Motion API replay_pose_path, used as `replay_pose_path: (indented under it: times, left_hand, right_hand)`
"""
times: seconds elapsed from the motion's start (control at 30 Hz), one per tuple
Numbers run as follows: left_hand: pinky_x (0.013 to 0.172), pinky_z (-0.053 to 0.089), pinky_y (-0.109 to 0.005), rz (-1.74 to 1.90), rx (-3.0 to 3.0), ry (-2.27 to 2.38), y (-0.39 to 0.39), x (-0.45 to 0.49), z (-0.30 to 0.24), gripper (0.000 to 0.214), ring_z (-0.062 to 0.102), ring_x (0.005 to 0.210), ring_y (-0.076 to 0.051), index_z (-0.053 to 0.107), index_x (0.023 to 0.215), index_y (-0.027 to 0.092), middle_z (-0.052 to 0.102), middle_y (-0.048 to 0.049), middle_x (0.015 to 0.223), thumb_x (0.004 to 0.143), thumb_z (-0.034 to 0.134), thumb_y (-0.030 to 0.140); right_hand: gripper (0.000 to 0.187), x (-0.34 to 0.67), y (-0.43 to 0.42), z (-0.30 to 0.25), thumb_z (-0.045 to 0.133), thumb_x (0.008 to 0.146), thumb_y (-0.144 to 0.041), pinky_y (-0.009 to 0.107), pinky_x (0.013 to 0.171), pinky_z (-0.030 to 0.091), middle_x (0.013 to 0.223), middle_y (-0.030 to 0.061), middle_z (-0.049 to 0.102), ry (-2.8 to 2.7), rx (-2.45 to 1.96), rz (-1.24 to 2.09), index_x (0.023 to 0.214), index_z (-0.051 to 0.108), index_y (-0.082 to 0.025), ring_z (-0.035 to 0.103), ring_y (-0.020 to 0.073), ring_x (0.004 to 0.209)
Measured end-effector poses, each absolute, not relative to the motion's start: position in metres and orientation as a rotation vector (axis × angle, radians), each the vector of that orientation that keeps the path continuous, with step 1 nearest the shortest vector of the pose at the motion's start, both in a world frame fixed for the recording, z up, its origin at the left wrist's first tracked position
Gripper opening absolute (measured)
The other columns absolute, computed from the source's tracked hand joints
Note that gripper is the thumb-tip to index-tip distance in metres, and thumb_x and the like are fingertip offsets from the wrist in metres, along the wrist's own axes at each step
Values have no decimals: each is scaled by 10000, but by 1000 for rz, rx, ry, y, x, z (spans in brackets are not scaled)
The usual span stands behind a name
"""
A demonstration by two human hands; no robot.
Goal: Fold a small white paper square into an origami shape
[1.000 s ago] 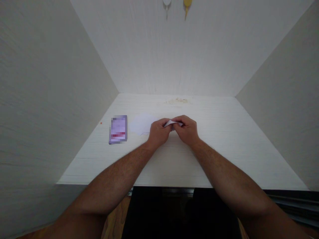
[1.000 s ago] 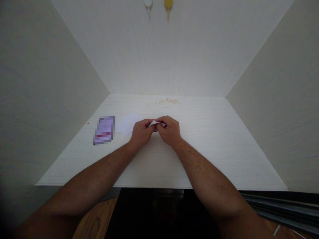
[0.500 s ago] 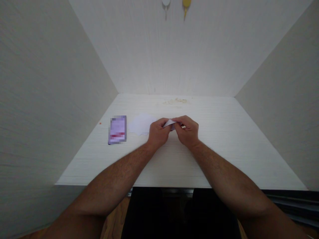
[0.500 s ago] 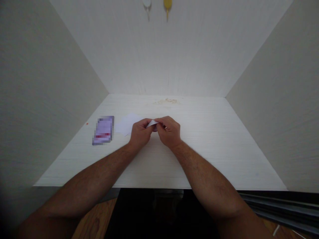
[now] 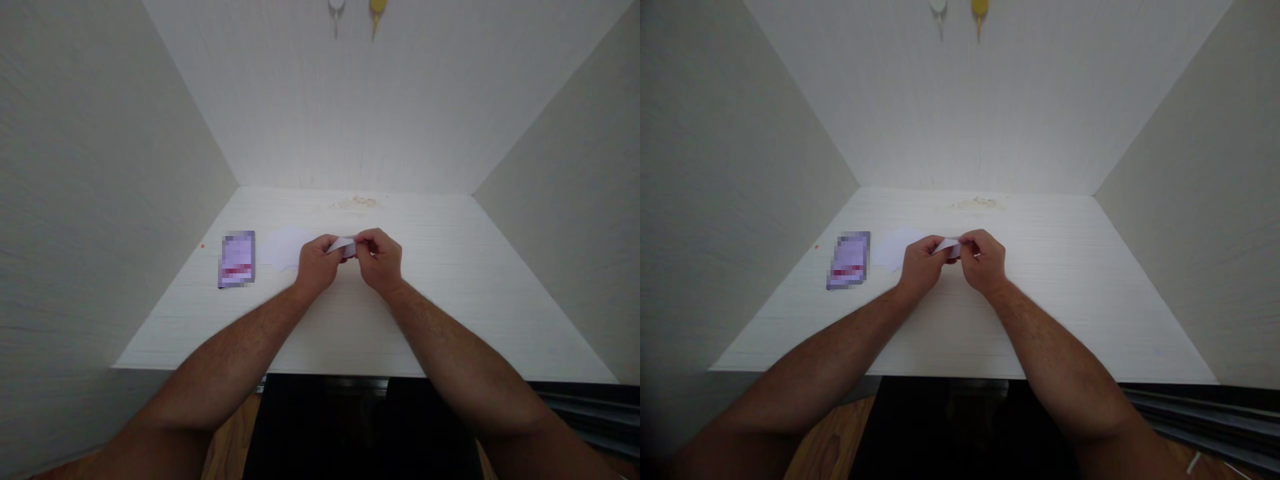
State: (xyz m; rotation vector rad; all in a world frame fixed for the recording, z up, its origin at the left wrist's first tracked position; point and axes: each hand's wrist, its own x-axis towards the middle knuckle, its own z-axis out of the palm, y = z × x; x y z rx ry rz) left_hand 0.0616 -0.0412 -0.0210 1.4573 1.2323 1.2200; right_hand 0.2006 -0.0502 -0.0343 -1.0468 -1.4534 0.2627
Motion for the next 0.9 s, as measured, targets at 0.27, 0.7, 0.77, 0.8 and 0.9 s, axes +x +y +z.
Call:
replay_pose_path:
  times: [0.27,0.7,0.77,0.8,0.9]
  left_hand:
    - [539,549,-252,1173,1226,1200,-32,56,-18,115,707,611,-180,681,755,138,689,-33,660,724,646,244]
    - [454,429,-192,1049,1530,1282,-29,52,-22,91,591,485,-111,678,701,147,666,-21,559,696,655,235]
    - [454,427,-193,1047,1532,1296,-29,51,-22,99,592,485,-113,680,708,149,667,-22,560,700,656,245]
    - [453,426,-195,1048,1527,1301,-28,51,-22,104,590,482,-113,678,707,148,666,-22,558,702,657,250]
    - [450,423,-197,1055,1507,1303,-28,50,-20,111,582,466,-112,664,697,147,661,-23,549,710,655,256]
  right_hand:
    - [367,219,-48,-17,595,752,-75,238,590,517,1154,44,565,-1845,-927,552,1049,699,-263,579,86,737]
    - [106,227,-39,-26,677,790,-162,233,618,466,752,-10,711,-1947,-1124,636,794,755,-233,623,111,671]
    - [99,227,-39,-27,682,788,-175,235,615,466,760,-6,720,-1944,-1136,616,807,759,-234,626,113,670]
    - [92,227,-39,-27,689,784,-184,238,609,465,757,-4,723,-1936,-1149,604,815,761,-232,623,114,660]
    - [70,229,-38,-27,701,773,-206,250,591,463,708,0,717,-1882,-1202,594,813,758,-212,612,118,615]
